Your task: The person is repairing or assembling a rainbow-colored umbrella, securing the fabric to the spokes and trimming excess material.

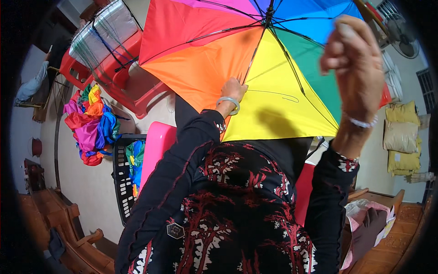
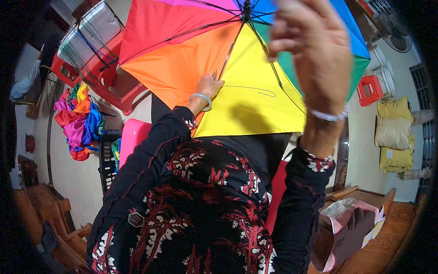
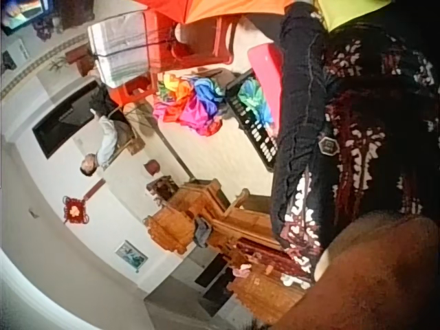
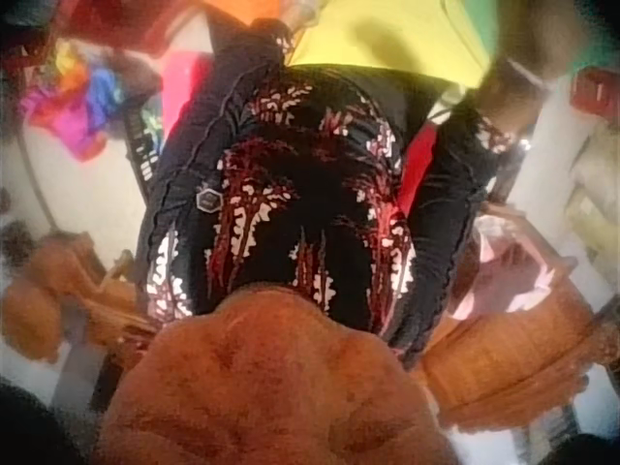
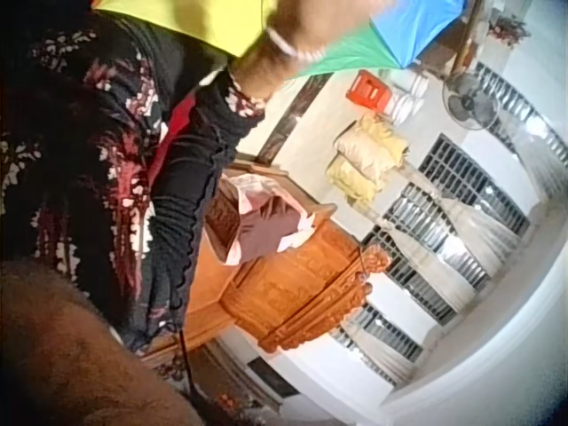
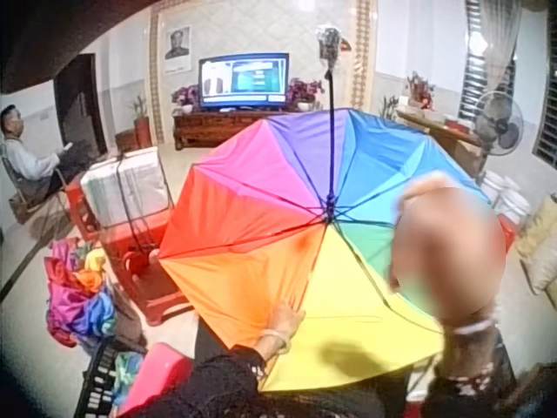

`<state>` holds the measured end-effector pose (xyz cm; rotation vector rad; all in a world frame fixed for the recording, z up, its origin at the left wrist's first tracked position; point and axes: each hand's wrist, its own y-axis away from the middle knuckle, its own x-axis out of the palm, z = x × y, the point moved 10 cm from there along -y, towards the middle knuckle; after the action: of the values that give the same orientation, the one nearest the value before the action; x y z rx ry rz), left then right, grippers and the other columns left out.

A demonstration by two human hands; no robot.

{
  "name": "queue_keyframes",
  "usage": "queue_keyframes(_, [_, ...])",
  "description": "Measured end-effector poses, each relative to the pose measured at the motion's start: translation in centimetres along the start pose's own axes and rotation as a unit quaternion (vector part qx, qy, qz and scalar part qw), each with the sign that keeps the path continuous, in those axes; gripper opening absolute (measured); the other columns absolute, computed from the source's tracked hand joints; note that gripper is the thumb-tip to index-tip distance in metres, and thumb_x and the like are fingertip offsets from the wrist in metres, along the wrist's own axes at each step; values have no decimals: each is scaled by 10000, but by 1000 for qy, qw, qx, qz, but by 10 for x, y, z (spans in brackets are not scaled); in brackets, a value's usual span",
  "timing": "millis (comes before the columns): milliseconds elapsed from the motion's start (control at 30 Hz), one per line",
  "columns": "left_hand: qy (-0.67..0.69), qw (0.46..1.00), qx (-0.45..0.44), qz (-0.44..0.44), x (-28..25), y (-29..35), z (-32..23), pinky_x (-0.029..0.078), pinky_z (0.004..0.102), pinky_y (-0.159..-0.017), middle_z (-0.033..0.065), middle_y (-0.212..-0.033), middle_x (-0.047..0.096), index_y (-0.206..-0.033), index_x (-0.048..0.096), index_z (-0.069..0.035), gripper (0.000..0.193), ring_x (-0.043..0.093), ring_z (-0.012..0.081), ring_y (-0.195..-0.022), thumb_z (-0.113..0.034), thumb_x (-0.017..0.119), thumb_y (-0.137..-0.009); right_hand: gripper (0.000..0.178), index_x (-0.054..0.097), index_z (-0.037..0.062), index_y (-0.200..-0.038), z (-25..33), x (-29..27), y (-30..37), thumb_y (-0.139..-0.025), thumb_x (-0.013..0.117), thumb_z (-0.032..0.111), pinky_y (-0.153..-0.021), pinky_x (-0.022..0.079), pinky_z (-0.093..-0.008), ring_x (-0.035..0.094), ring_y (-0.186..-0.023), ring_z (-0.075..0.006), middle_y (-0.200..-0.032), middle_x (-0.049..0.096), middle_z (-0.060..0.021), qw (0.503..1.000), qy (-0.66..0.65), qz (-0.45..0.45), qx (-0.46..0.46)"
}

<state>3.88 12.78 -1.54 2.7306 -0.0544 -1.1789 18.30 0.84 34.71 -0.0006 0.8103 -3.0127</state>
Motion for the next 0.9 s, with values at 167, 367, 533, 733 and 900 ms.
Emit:
queue_keyframes(167, [20,1000,18,-7,-3,4,-8,464,421,-664,218,-804,606,-838,576,25,353,595,353,-765,-285,645,-685,260,482,-60,-1051,41,-89,3,-887,480,142,-529,376,-245,409,-585,-97,-706,436,-32,994,-57,-67,-70])
queue_keyframes(367, [44,999,6,27,-3,6,-9,480,432,-699,200,-847,617,-878,584,10,316,596,362,-817,-233,656,-689,171,370,55,-730,79,-198,19,-893,421,54,-587,301,-260,317,-615,-121,-670,334,-23,986,-134,-69,-70])
queue_keyframes(533, [37,999,6,13,-3,6,-6,479,432,-699,203,-839,615,-870,582,13,313,595,365,-811,-233,651,-691,98,442,-1,-801,103,-270,36,-888,448,42,-632,373,-291,348,-605,-134,-665,342,-38,978,-105,-145,-105])
queue_keyframes(733, [33,999,6,32,0,5,-7,472,436,-720,212,-860,609,-870,578,16,315,589,367,-834,-236,647,-694,167,467,-10,-714,143,-349,65,-875,449,33,-815,471,-414,504,-614,-195,-644,457,-79,947,22,-259,-186])
queue_keyframes(900, [29,999,1,24,0,2,-3,470,438,-725,213,-859,609,-873,578,15,318,588,368,-837,-237,648,-692,147,517,-54,-719,172,-386,88,-839,462,9,-831,495,-463,591,-633,-239,-672,545,-132,900,96,-329,-267])
